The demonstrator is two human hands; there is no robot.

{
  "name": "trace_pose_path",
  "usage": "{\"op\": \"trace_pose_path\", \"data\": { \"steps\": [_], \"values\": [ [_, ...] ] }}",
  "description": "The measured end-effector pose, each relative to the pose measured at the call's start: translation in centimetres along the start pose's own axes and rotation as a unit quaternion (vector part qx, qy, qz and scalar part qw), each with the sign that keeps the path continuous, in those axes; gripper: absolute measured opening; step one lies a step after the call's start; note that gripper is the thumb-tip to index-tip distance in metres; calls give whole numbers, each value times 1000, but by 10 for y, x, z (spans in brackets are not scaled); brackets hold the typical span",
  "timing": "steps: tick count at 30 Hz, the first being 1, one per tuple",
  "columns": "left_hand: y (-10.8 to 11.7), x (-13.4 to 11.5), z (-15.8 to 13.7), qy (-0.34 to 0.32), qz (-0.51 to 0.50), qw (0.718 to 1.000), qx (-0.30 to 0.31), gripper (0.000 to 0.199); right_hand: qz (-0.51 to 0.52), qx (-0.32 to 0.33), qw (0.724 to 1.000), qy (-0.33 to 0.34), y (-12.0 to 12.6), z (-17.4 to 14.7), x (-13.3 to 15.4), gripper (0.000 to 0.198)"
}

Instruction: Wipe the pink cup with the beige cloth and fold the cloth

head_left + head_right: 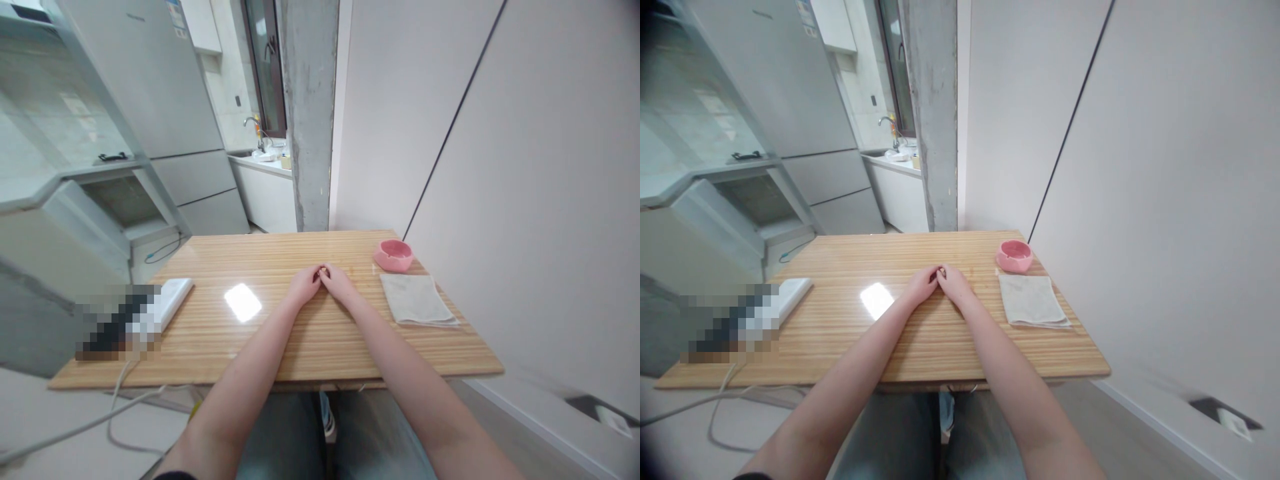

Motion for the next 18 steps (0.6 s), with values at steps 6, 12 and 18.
{"op": "trace_pose_path", "data": {
  "steps": [6,12,18],
  "values": [
    [1,8,-1,25,-72,997,-16,22,-165,-292,941,-49,92,-17,-19,42],
    [0,7,-1,12,-68,998,-12,27,-198,-308,913,-179,116,-27,-64,48],
    [3,3,-3,-9,-63,998,-12,30,-173,-330,913,-166,124,-24,-75,29]
  ]
}}
Point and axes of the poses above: each hand's wrist, its own z-axis towards the middle knuckle, its own y-axis out of the back of the hand, x = y × z, the point moved 6 cm from there along z, towards the middle knuckle, and after that the axes turned 9 degrees about z, right-handed, at the moved point
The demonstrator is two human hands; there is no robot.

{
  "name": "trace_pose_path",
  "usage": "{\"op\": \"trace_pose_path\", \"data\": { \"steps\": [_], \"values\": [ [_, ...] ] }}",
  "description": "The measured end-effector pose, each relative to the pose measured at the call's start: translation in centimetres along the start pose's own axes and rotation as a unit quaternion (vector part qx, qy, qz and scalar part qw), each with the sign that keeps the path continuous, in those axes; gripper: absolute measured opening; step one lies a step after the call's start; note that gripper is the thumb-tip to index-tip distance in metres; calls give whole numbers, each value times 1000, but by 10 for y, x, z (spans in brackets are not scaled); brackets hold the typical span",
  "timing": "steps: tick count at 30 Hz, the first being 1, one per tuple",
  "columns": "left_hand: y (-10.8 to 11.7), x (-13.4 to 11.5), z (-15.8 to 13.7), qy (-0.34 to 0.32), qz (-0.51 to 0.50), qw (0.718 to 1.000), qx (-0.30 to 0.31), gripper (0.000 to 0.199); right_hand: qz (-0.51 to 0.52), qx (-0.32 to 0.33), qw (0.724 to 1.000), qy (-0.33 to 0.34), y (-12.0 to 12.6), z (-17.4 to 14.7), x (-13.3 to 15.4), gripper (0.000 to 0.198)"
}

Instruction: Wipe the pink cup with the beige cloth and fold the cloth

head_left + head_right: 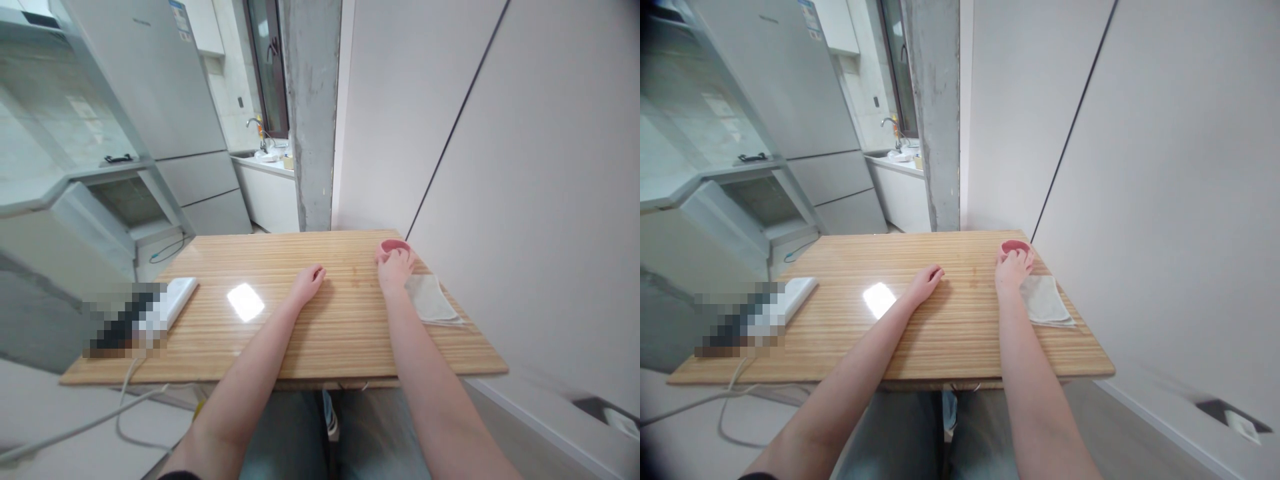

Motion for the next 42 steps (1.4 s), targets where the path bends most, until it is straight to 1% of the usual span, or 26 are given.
{"op": "trace_pose_path", "data": {
  "steps": [3,5,6,7,9,10,11,12,14,16,17,18,20,21,23,25,27,29,32,35,39,42],
  "values": [
    [0,-1,0,4,9,1000,2,25,38,15,998,39,-3,2,8,22],
    [6,-3,-1,4,26,999,-25,19,82,41,990,104,-9,-3,26,16],
    [12,-5,-1,-3,41,998,-54,22,109,59,981,149,-14,-9,39,12],
    [19,-8,-2,-16,63,994,-89,31,137,80,967,200,-18,-17,53,9],
    [35,-15,-6,-59,117,979,-153,52,190,122,928,295,-26,-38,82,6],
    [41,-19,-8,-85,144,971,-172,57,210,141,909,332,-30,-49,95,6],
    [45,-22,-9,-114,166,964,-175,55,225,159,891,360,-32,-60,105,6],
    [47,-23,-10,-143,181,959,-164,49,237,174,877,380,-34,-70,113,6],
    [47,-22,-11,-188,187,956,-123,32,257,206,852,407,-36,-84,122,6],
    [47,-14,-11,-196,176,961,-88,25,279,221,840,410,-35,-89,122,12],
    [49,-8,-10,-181,171,965,-84,26,290,213,842,401,-34,-87,120,20],
    [53,1,-9,-154,170,969,-90,27,298,197,851,384,-34,-84,115,29],
    [69,21,-9,-82,182,972,-126,29,302,155,879,335,-34,-74,104,41],
    [80,34,-11,-41,194,968,-152,29,298,142,891,312,-36,-70,98,43],
    [105,60,-20,41,224,952,-205,28,285,145,905,280,-44,-67,91,39],
    [130,86,-33,115,255,930,-239,28,277,162,908,270,-52,-67,89,33],
    [148,109,-49,176,290,907,-252,31,275,170,908,266,-56,-68,89,27],
    [159,126,-63,225,315,886,-256,32,279,167,909,260,-56,-67,89,24],
    [163,141,-78,286,331,862,-257,34,286,154,915,238,-53,-62,86,22],
    [161,146,-83,317,335,848,-259,34,283,140,925,213,-50,-57,81,21],
    [159,149,-83,330,338,844,-254,33,252,140,936,204,-47,-54,80,21],
    [159,149,-84,336,333,844,-251,34,163,140,958,188,-36,-50,79,22]
  ]
}}
Point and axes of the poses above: each hand's wrist, its own z-axis towards the middle knuckle, its own y-axis out of the back of the hand, x = y × z, the point moved 6 cm from there along z, towards the middle knuckle, and after that the axes turned 9 degrees about z, right-handed, at the moved point
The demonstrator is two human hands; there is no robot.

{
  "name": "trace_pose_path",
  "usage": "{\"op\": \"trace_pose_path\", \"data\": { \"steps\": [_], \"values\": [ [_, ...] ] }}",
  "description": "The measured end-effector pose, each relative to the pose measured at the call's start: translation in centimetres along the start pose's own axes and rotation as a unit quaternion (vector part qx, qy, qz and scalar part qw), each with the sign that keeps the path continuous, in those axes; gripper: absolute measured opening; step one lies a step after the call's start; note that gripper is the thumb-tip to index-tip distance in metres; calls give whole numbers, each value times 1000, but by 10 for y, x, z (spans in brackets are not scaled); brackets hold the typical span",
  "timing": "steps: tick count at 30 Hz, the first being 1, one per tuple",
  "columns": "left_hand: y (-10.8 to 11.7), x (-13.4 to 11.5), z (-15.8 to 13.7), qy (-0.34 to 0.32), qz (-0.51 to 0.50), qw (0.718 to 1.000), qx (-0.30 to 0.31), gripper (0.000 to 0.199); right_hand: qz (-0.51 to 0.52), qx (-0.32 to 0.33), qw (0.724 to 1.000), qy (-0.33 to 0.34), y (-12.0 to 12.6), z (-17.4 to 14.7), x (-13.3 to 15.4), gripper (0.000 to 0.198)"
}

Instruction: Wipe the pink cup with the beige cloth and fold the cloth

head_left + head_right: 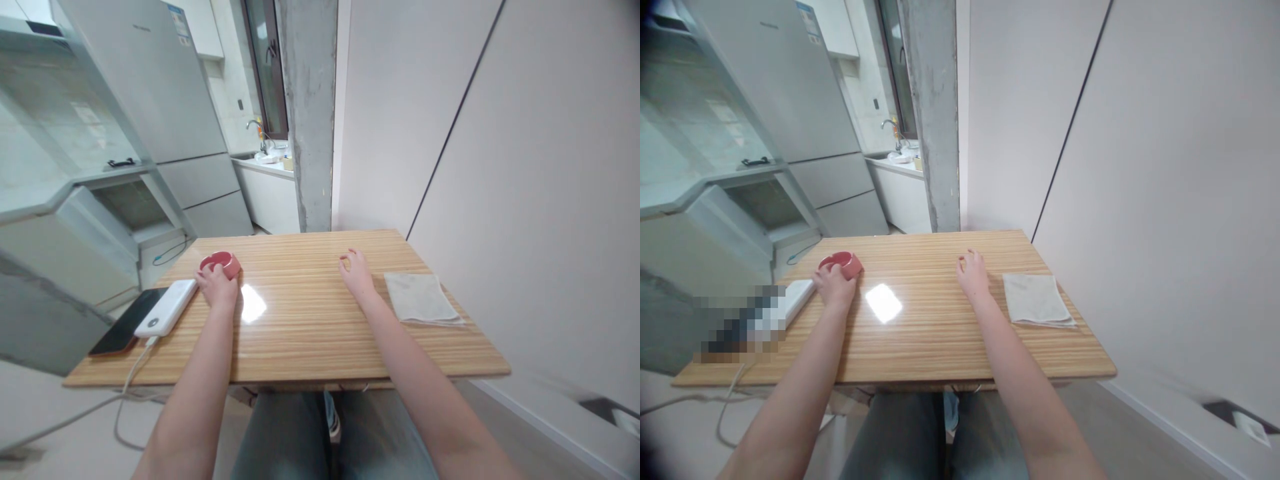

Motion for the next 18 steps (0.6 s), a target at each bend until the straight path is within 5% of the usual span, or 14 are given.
{"op": "trace_pose_path", "data": {
  "steps": [4,8,11,13,15,18],
  "values": [
    [0,-2,-3,6,0,1000,14,37,-176,-20,976,-125,46,-6,-12,44],
    [9,-5,-6,41,-28,999,13,49,-268,79,928,-245,79,-29,-41,48],
    [32,-18,-9,29,-86,995,-51,55,-288,144,910,-260,85,-44,-58,37],
    [46,-39,-17,-40,-143,987,-66,44,-291,167,911,-238,81,-45,-62,33],
    [49,-69,-34,-137,-216,967,0,35,-279,190,919,-204,70,-42,-56,32],
    [38,-110,-82,-203,-335,899,198,46,-184,222,945,-156,37,-36,-28,24]
  ]
}}
Point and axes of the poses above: each hand's wrist, its own z-axis towards the middle knuckle, its own y-axis out of the back of the hand, x = y × z, the point moved 6 cm from there along z, towards the middle knuckle, and after that the axes turned 9 degrees about z, right-handed, at the moved point
